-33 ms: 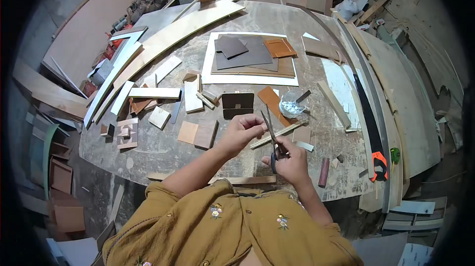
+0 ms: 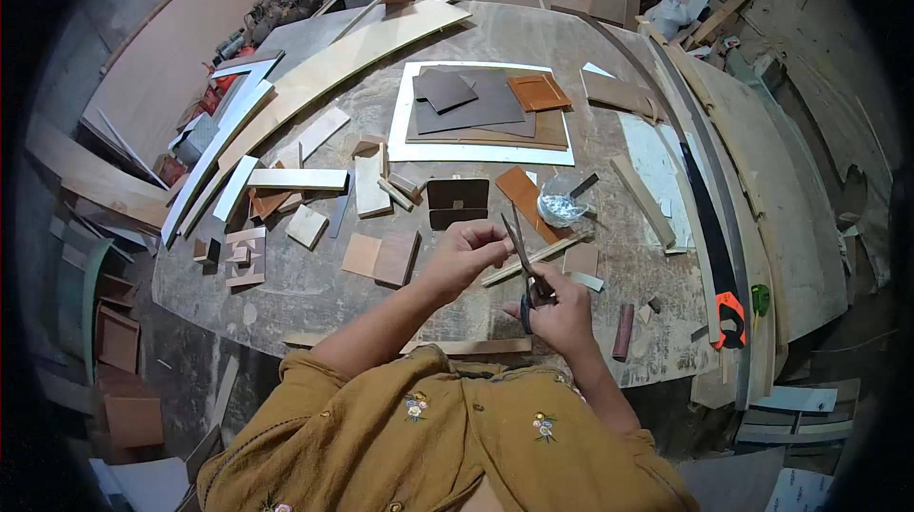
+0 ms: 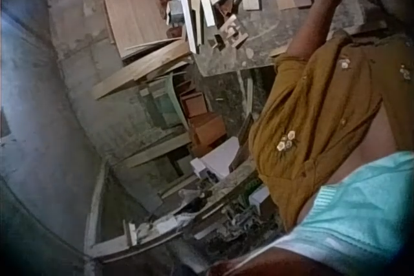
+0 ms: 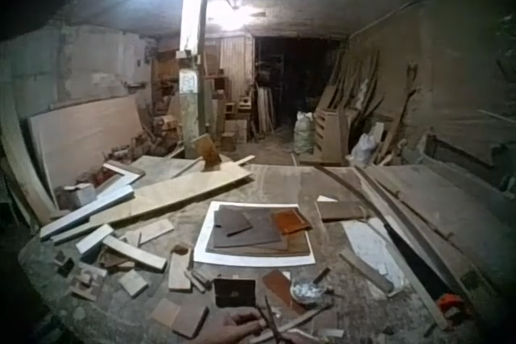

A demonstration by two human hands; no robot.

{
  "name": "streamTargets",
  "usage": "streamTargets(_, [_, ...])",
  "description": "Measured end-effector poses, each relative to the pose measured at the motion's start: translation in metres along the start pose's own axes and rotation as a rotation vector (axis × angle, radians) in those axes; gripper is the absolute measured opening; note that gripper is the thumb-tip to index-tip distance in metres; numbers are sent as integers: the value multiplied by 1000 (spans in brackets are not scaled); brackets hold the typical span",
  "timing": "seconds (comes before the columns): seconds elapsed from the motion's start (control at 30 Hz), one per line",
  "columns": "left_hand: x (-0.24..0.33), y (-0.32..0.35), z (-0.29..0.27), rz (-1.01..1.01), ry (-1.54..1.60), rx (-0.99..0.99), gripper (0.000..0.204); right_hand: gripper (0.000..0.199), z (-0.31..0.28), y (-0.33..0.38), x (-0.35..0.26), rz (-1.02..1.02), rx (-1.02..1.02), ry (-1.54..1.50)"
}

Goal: Assembling small wooden components and using scissors to trim materials.

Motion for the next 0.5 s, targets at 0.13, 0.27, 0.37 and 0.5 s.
streamTargets(0.13, [0, 0, -2, 34, -7, -13, 10, 51, 0, 0, -3, -50, 14, 30])
streamTargets(0.27, [-1, 0, -5, 27, -73, -18, 11, 50, 1, 0, -1, -68, 28, 61])
streamTargets(0.37, [-5, 0, -10, 13, -102, -1, 11, 45, 1, 1, -2, -59, 44, 38])
streamTargets(0.5, [-6, -1, -2, -51, -88, -28, 12, 46, 1, 4, 1, -36, 40, -19])
Point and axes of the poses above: each hand's wrist, its own y-axis away from the middle knuckle, its own z-axis out of the palm, x = y × z, the point moved 8 cm from there along -y, towards the middle knuckle, and after that the axes turned 7 degrees about y, right-handed, at the moved point
